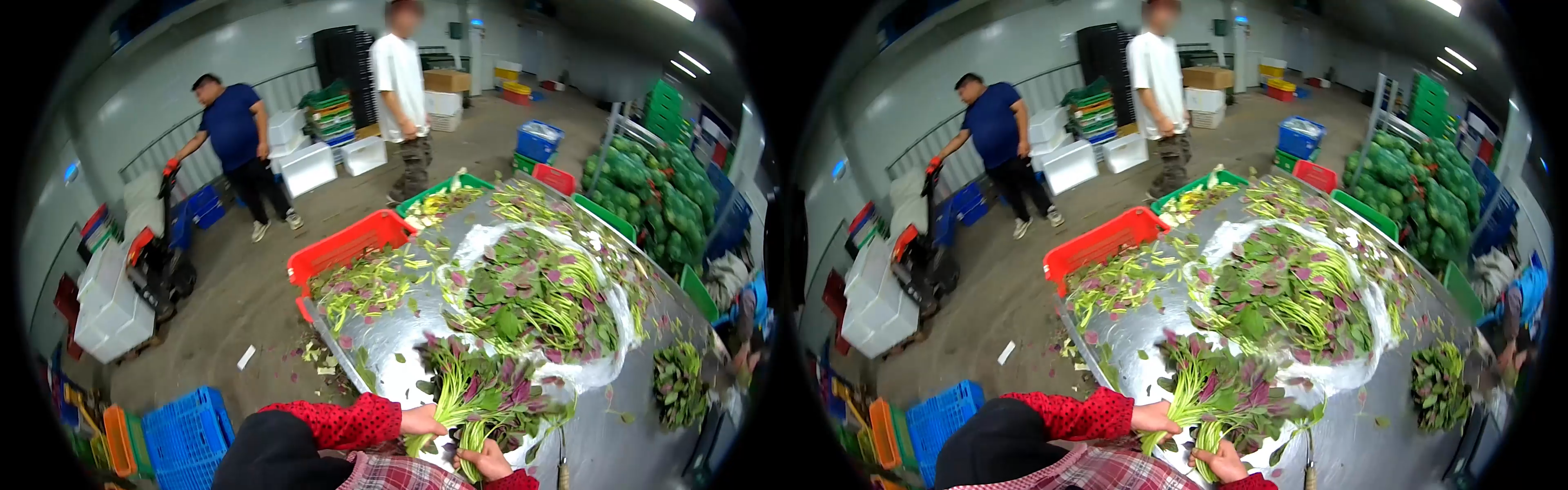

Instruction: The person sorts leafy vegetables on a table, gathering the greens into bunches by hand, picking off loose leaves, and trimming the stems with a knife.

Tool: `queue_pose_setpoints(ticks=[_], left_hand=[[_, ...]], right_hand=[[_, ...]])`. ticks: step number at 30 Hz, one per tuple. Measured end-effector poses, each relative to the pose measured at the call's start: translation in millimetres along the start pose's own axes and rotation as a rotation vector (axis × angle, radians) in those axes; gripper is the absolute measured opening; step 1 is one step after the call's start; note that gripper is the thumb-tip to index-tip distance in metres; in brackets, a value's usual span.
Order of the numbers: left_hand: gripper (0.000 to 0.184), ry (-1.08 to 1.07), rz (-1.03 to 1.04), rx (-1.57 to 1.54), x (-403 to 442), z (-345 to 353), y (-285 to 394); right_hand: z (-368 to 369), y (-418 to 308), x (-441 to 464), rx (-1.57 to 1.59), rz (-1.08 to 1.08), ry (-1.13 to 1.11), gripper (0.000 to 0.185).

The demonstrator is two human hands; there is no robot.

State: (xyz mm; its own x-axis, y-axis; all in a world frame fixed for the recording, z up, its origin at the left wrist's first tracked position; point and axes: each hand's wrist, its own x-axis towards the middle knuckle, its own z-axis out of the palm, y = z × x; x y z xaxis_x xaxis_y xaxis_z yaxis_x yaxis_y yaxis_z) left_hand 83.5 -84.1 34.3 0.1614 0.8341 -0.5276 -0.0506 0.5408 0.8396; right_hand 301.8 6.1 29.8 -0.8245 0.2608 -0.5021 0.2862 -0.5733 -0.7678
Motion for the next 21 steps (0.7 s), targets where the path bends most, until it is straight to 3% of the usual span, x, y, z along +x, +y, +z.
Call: queue_pose_setpoints(ticks=[2, 4, 8, 10, 12, 13, 14, 15, 16, 17, 18, 19, 20, 21], left_hand=[[0.014, -0.149, 0.052, 0.146, 6, -27, 5], [0.022, -0.188, 0.219, 0.363, -11, -59, 35], [0.025, -0.202, -0.04, 0.812, -58, -109, 131], [0.026, -0.147, 0.049, 0.808, -84, -117, 175], [0.025, -0.056, 0.232, 0.787, -102, -117, 204], [0.022, 0.04, 0.312, 0.672, -111, -113, 214], [0.02, 0.132, 0.379, 0.555, -114, -109, 220], [0.01, 0.18, 0.344, 0.378, -108, -108, 216], [0.012, 0.225, 0.31, 0.418, -89, -109, 206], [0.011, 0.074, 0.302, 0.591, -51, -109, 192], [0.017, 0.082, 0.347, 0.772, -30, -95, 196], [0.025, 0.104, 0.252, 0.755, -43, -96, 207], [0.027, 0.108, 0.299, 0.504, -45, -102, 215], [0.022, 0.172, 0.301, 0.441, -64, -77, 241]], right_hand=[[-15, 4, -7, -0.217, 0.071, -0.059, 0.006], [-21, -29, -42, -0.143, 0.14, -0.128, 0.009], [-55, -70, -101, -0.433, 0.121, -0.278, 0.01], [-55, -85, -129, -0.438, 0.11, -0.246, 0.011], [-43, -113, -154, -0.502, 0.026, -0.026, 0.011], [-41, -123, -164, -0.5, 0.018, -0.02, 0.011], [-41, -129, -174, -0.329, -0.142, 0.01, 0.012], [-42, -129, -181, -0.156, -0.3, 0.048, 0.012], [-47, -121, -169, -0.126, -0.291, 0.065, 0.012], [-56, -97, -161, -0.064, -0.281, 0.165, 0.012], [-55, -94, -161, -0.275, -0.236, 0.211, 0.014], [-55, -91, -162, -0.485, -0.185, 0.249, 0.019], [-58, -90, -162, -0.258, -0.417, 0.272, 0.021], [-57, -94, -167, -0.135, -0.537, 0.357, 0.023]])
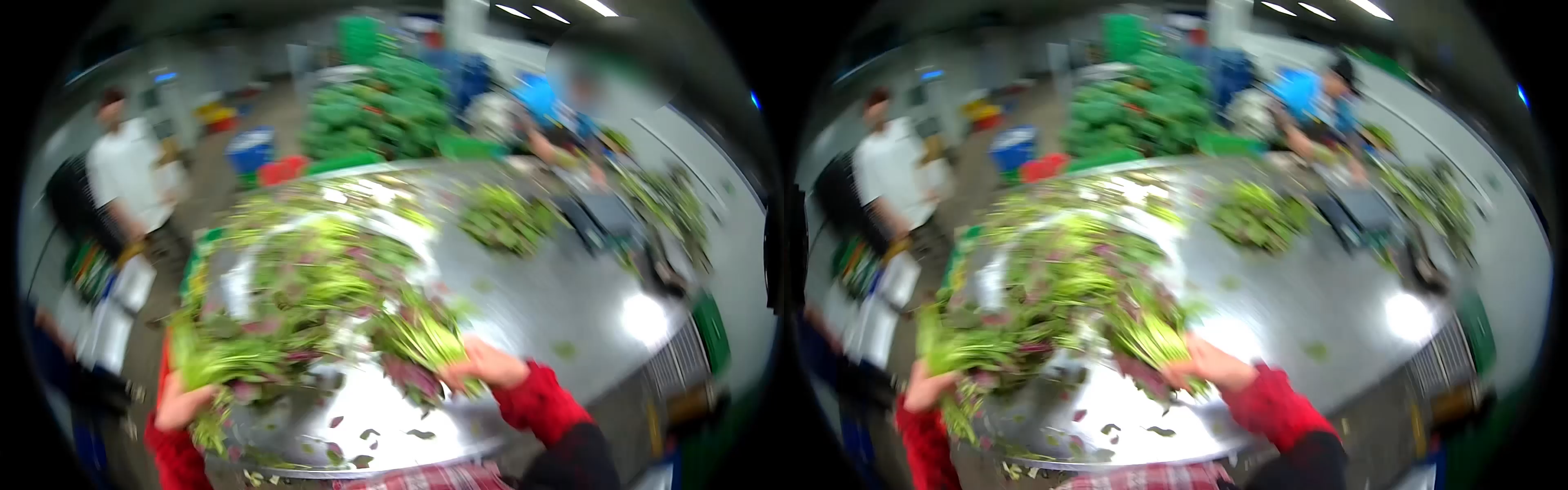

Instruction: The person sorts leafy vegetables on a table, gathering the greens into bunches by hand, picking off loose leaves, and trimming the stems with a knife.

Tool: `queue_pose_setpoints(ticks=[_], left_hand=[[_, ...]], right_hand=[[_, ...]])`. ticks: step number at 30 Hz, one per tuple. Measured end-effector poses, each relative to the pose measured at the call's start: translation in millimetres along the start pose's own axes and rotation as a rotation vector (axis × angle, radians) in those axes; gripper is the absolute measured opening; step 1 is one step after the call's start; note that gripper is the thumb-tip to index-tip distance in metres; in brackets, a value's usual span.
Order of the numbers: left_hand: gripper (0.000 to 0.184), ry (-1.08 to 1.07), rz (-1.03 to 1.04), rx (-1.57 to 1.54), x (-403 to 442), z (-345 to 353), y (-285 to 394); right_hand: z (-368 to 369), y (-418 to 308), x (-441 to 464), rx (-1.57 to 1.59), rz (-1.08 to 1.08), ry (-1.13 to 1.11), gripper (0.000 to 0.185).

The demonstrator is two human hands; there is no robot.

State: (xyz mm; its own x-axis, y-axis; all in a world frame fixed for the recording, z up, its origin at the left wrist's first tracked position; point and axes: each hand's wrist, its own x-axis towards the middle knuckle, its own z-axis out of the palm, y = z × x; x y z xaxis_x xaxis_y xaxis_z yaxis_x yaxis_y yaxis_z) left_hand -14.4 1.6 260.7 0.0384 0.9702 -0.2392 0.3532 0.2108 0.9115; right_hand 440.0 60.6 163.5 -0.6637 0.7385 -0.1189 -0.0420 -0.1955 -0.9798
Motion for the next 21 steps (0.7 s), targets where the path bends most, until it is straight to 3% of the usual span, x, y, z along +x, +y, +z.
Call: queue_pose_setpoints(ticks=[1, 3, 5, 6, 7, 9, 11, 12, 14, 15, 16, 18, 19, 20, 21], left_hand=[[0.02, 0.052, -0.036, -0.071, -8, -25, -32], [0.023, 0.01, -0.047, -0.592, -3, -31, -78], [0.031, 0.044, -0.191, 0.195, 35, -44, -165], [0.028, 0.069, -0.131, 0.107, 35, -33, -139], [0.026, 0.089, -0.069, 0.019, 33, -23, -111], [0.024, 0.037, 0.006, -0.295, 21, -12, -55], [0.032, 0.408, 0.004, -0.351, 16, -11, -73], [0.032, 0.421, 0.006, -0.357, 17, -12, -79], [0.034, 0.074, 0.103, 0.056, 40, -13, -116], [0.035, -0.017, 0.114, 0.254, 23, 3, -68], [0.032, 0.098, 0.021, -0.104, -4, 2, -26], [0.032, 0.302, 0.089, -0.575, -28, 0, -21], [0.037, 0.334, -0.286, -0.073, -31, -15, -48], [0.033, 0.148, -0.152, 0.189, -11, -1, -105], [0.031, 0.004, 0.022, 0.428, 10, 13, -163]], right_hand=[[-9, -3, -1, 0.1, -0.161, -0.007, 0.021], [17, 4, 5, 0.564, -0.067, 0.139, 0.024], [17, 41, 62, 0.241, 0.352, 0.127, 0.014], [30, 54, 53, 0.236, 0.404, 0.066, 0.008], [19, 46, 62, 0.419, 0.248, 0.042, 0.006], [8, -7, 57, 0.335, 0.026, 0.028, 0.006], [19, -23, 49, 0.315, -0.186, 0.141, 0.009], [33, -8, 61, 0.143, -0.078, 0.171, 0.01], [44, 29, 72, 0.204, 0.312, 0.127, 0.011], [49, 6, 90, 0.068, 0.365, -0.036, 0.011], [52, -13, 105, 0.154, 0.225, -0.139, 0.01], [53, -25, 111, 0.303, 0.001, -0.171, 0.015], [67, -25, 100, 0.278, -0.066, -0.123, 0.014], [64, 1, 97, 0.051, 0.074, -0.047, 0.01], [77, 34, 101, 0.164, 0.385, 0.004, 0.009]])
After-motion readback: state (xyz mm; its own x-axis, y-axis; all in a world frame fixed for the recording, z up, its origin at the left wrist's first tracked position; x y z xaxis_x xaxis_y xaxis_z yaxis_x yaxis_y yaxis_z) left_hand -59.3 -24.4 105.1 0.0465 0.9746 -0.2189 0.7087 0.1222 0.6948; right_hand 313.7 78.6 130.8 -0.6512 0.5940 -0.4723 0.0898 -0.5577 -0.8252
